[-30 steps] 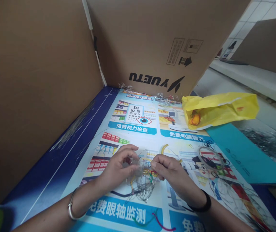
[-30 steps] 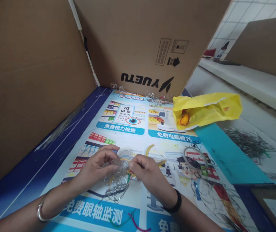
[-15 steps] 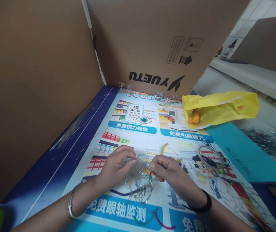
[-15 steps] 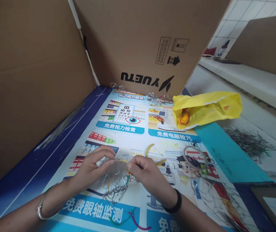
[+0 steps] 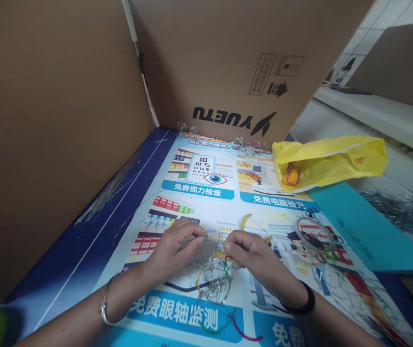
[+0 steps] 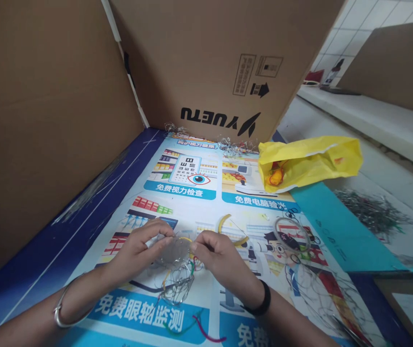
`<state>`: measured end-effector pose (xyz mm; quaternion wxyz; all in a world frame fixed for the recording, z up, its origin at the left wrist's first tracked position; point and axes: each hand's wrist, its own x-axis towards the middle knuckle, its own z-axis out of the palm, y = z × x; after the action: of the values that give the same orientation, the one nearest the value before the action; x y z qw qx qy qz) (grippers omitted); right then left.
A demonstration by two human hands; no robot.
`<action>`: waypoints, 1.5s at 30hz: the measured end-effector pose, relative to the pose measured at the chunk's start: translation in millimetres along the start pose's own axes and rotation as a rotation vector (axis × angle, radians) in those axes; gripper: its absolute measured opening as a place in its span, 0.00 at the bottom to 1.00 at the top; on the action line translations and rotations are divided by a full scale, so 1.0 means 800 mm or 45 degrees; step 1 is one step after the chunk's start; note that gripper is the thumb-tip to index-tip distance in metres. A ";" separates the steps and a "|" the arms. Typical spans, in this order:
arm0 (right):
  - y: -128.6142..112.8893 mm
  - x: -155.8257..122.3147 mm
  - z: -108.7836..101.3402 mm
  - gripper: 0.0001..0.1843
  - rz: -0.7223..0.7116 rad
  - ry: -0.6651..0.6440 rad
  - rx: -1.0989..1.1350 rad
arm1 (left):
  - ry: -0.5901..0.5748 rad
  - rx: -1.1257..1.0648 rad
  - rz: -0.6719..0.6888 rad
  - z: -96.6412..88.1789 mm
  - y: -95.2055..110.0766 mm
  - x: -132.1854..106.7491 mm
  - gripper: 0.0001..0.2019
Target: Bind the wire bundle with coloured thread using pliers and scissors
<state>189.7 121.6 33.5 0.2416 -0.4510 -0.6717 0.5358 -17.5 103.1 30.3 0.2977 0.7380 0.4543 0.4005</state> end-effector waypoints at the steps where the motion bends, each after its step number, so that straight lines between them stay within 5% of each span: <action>1: -0.001 0.000 -0.001 0.16 -0.021 0.011 -0.035 | -0.006 -0.002 -0.021 0.000 0.000 0.000 0.05; 14: -0.009 -0.002 -0.007 0.11 -0.268 0.303 -0.331 | 0.092 0.037 -0.219 -0.002 0.009 0.000 0.05; 22: -0.027 -0.025 -0.026 0.12 -0.202 0.634 0.023 | 0.136 0.027 -0.244 0.001 0.012 -0.005 0.04; 27: -0.037 -0.058 -0.017 0.11 -0.137 0.539 0.332 | 0.159 0.058 -0.251 0.001 0.014 -0.007 0.06; 31: -0.044 -0.089 0.021 0.08 -0.165 0.467 -0.109 | 0.212 0.081 -0.232 0.005 0.018 -0.011 0.06; 36: -0.031 -0.102 0.070 0.08 -0.514 0.488 -0.826 | 0.248 0.068 -0.189 0.013 0.023 -0.020 0.05; 39: -0.021 -0.103 0.080 0.08 -0.634 0.608 -1.109 | 0.253 0.052 -0.169 0.015 0.026 -0.024 0.05; 45: -0.006 -0.109 0.080 0.09 -0.585 0.757 -1.306 | 0.207 0.031 -0.165 0.017 0.034 -0.033 0.06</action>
<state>177.9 14.0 32.2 0.2798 -0.4833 -0.8268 -0.0678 -1.2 66.8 37.4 0.2760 0.6758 0.5284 0.4334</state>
